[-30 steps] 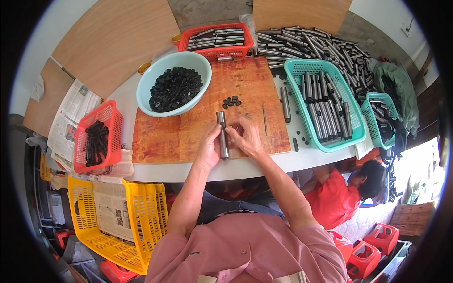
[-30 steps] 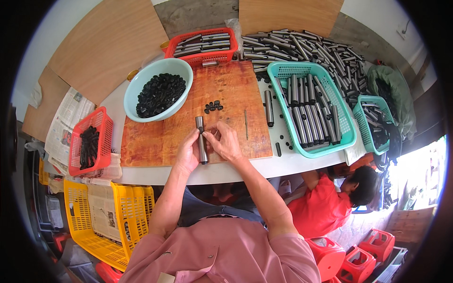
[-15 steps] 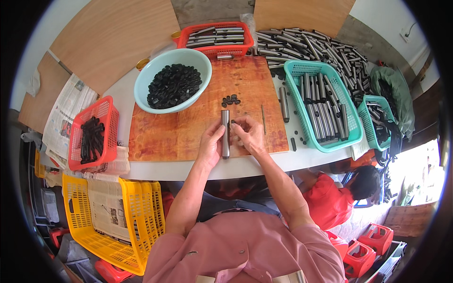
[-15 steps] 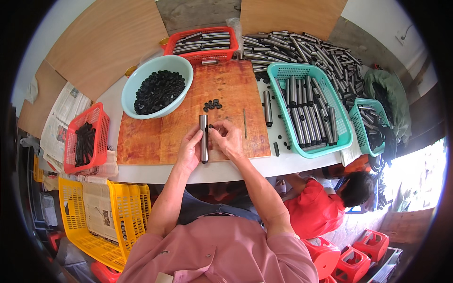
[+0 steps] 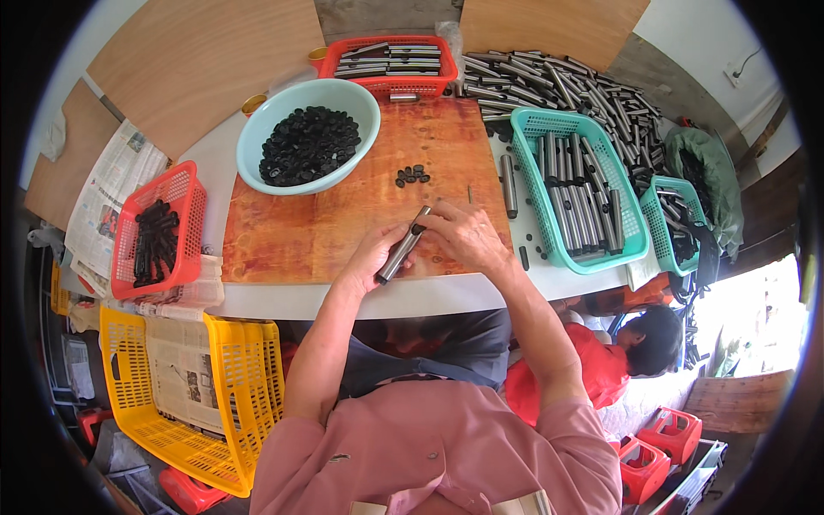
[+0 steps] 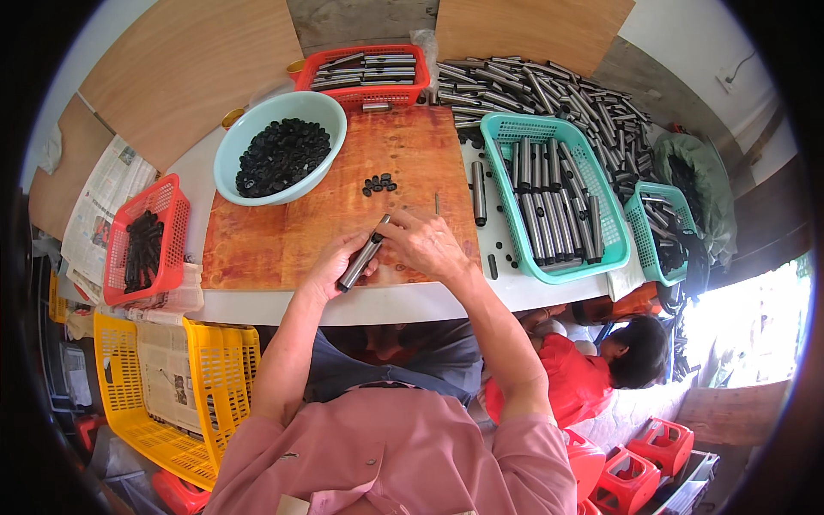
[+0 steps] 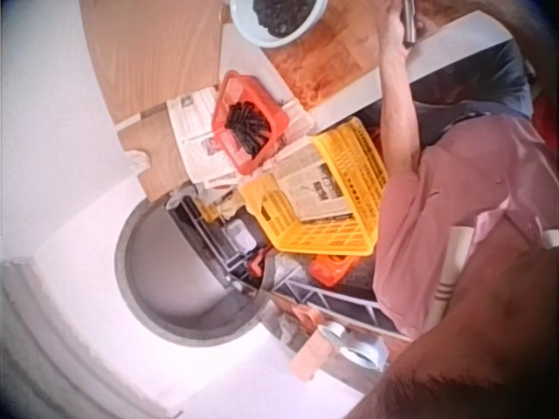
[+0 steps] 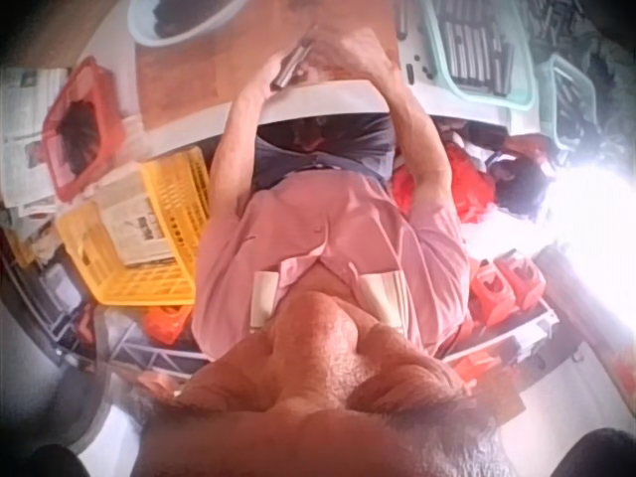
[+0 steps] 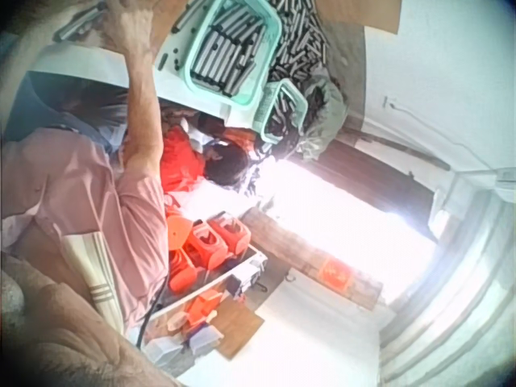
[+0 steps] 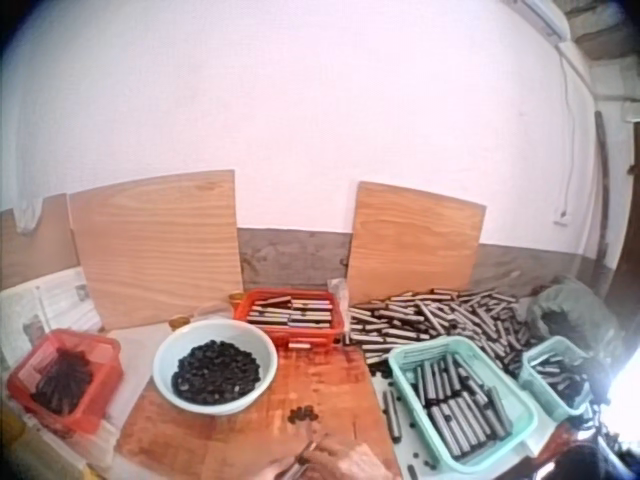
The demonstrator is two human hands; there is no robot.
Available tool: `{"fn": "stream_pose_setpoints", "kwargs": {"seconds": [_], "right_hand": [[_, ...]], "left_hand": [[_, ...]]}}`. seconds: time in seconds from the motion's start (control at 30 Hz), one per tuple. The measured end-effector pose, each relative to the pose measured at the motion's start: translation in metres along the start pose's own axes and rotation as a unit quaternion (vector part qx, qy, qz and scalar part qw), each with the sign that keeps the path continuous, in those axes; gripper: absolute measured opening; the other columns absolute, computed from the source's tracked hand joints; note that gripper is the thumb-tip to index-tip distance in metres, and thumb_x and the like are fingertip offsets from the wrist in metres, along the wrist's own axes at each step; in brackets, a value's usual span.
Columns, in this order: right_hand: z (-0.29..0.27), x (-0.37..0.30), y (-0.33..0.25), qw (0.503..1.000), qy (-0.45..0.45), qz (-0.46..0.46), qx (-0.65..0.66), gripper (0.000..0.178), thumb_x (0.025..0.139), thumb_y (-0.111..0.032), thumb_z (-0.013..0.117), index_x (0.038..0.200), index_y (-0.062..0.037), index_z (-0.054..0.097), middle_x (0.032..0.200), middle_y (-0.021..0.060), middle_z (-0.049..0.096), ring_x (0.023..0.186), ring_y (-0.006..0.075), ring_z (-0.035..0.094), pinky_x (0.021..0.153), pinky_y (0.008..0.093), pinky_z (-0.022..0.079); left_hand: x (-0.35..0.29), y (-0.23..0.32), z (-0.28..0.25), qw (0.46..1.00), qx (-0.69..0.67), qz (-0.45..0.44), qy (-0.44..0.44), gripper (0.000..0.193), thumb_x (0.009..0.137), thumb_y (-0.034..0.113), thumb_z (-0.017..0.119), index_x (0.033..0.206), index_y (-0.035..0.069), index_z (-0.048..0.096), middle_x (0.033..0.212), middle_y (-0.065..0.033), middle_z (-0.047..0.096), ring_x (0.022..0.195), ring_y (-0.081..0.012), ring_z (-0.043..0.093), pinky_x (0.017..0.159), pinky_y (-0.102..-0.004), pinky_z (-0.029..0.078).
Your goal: The person assembles small black circular components into cylindrical metal rods at a workbench. They pick up a rod, insert the black pieces one by one, and place the completed rods into a green basket. The process is repeated continuously with multiple rods and components.
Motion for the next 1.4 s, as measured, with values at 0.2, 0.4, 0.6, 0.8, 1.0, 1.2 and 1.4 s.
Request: {"fn": "stream_pose_setpoints", "kwargs": {"seconds": [0.2, 0.4, 0.6, 0.8, 1.0, 1.2, 1.4], "right_hand": [[0.007, -0.001, 0.001, 0.998, -0.046, -0.025, -0.033, 0.032, 0.08, -0.014, 0.079, 0.111, -0.0119, 0.072, 0.102, 0.0064, 0.067, 0.088, 0.0286, 0.069, 0.072, 0.0417, 0.057], [-0.012, -0.003, 0.01, 0.996, 0.074, 0.046, 0.018, 0.025, 0.084, -0.012, 0.076, 0.109, -0.0086, 0.071, 0.096, 0.0086, 0.068, 0.083, 0.032, 0.068, 0.071, 0.0425, 0.055], [0.006, -0.026, 0.026, 0.99, 0.054, 0.128, -0.01, 0.02, 0.086, -0.012, 0.076, 0.105, -0.0081, 0.073, 0.091, 0.0102, 0.067, 0.083, 0.0329, 0.068, 0.072, 0.0435, 0.054], [0.038, -0.04, 0.022, 0.983, 0.008, 0.183, 0.012, 0.017, 0.087, -0.013, 0.075, 0.103, -0.0083, 0.073, 0.094, 0.0109, 0.067, 0.087, 0.0348, 0.068, 0.076, 0.0447, 0.056], [0.044, -0.044, 0.026, 0.977, 0.028, 0.21, 0.031, 0.016, 0.087, -0.011, 0.074, 0.103, -0.0087, 0.073, 0.095, 0.0118, 0.067, 0.085, 0.0365, 0.068, 0.075, 0.0452, 0.055], [0.045, -0.048, 0.027, 0.972, 0.063, 0.223, 0.029, 0.016, 0.087, -0.011, 0.075, 0.103, -0.0072, 0.073, 0.095, 0.0125, 0.067, 0.084, 0.0374, 0.068, 0.075, 0.0455, 0.056], [0.047, -0.052, 0.033, 0.963, 0.085, 0.252, 0.029, 0.017, 0.087, -0.012, 0.076, 0.103, -0.0055, 0.073, 0.095, 0.0142, 0.067, 0.084, 0.0377, 0.068, 0.075, 0.0459, 0.056]], "left_hand": [[-0.006, 0.009, 0.012, 1.0, 0.024, -0.006, 0.008, 0.037, 0.107, 0.036, 0.057, 0.107, 0.001, 0.068, 0.081, -0.0056, 0.068, 0.064, -0.0122, 0.064, 0.054, -0.0266, 0.052], [-0.005, 0.003, 0.004, 1.0, -0.008, 0.012, -0.006, 0.035, 0.108, 0.033, 0.056, 0.121, 0.002, 0.065, 0.1, -0.0067, 0.072, 0.072, -0.0115, 0.066, 0.063, -0.0259, 0.056], [-0.005, 0.003, -0.002, 0.984, -0.154, 0.086, 0.014, 0.03, 0.109, 0.025, 0.054, 0.126, 0.002, 0.06, 0.115, -0.0123, 0.068, 0.1, -0.0227, 0.069, 0.085, -0.0395, 0.059], [-0.001, 0.003, -0.009, 0.966, -0.211, 0.151, 0.008, 0.029, 0.109, 0.021, 0.051, 0.13, 0.003, 0.056, 0.12, -0.0139, 0.066, 0.109, -0.0282, 0.067, 0.097, -0.0461, 0.057], [-0.007, 0.003, -0.008, 0.972, -0.192, 0.131, 0.032, 0.034, 0.11, 0.023, 0.048, 0.139, 0.008, 0.055, 0.117, -0.0112, 0.066, 0.104, -0.0288, 0.069, 0.092, -0.0494, 0.059], [-0.009, 0.006, -0.004, 0.977, -0.178, 0.119, -0.001, 0.031, 0.107, 0.024, 0.057, 0.134, 0.008, 0.053, 0.115, -0.0104, 0.066, 0.105, -0.0262, 0.069, 0.091, -0.0473, 0.061], [-0.009, 0.005, -0.003, 0.975, -0.189, 0.118, 0.018, 0.033, 0.105, 0.018, 0.061, 0.135, 0.008, 0.053, 0.111, -0.0092, 0.066, 0.104, -0.0235, 0.069, 0.093, -0.0453, 0.062]]}}
Point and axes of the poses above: each hand's wrist, its own x-axis towards the middle knuckle, its own z-axis out of the palm, y = z × x, the point moved 6 cm from there along x, towards the middle knuckle
